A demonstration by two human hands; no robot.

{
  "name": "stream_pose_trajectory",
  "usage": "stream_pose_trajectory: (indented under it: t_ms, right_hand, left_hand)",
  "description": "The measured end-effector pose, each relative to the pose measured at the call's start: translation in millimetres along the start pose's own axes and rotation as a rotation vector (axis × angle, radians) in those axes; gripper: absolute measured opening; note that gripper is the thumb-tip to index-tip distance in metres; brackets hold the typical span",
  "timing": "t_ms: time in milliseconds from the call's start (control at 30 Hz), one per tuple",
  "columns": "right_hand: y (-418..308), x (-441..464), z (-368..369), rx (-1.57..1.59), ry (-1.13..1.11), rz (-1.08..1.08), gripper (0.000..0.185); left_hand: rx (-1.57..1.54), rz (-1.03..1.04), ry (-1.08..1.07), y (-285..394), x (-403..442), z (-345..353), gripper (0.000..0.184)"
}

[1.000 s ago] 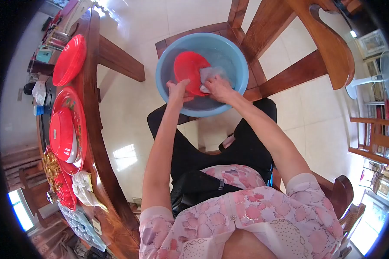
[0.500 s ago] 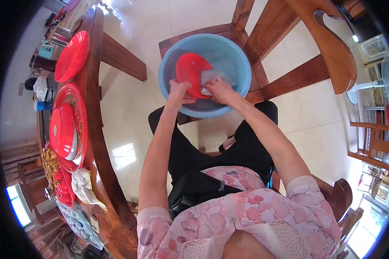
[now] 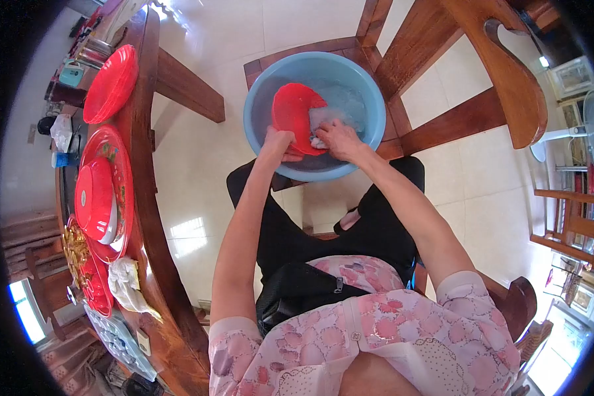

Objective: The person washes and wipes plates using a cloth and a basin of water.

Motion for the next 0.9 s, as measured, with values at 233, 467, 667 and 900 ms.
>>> stream_pose_trajectory:
  t_ms: [233, 467, 667, 900]
  right_hand:
    - [0, -3, 0, 0.141, -0.132, -0.003, 0.041]
    - [2, -4, 6, 0.669, -0.362, 0.095, 0.051]
    - [-6, -1, 4, 0.707, -0.317, 0.019, 0.041]
    - [-34, 5, -23, 0.294, 0.13, -0.196, 0.031]
  left_hand:
    - [-0.02, 0.31, 0.267, 1, -21, 15, 0.074]
    - [-0.259, 0.225, 0.137, -8, -13, 20, 0.072]
    - [-0.264, 0.129, 0.109, -9, -15, 24, 0.065]
    - [-0.257, 0.129, 0.032, -16, -3, 27, 0.062]
Point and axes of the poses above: each hand's wrist, its own x-axis towards the middle knuckle, its own z-axis out of the palm, y = z × x, the point moved 10 cm from there along x, towards the middle knuckle, and after that the axes turned 3 degrees about -x, right-handed, at the moved point
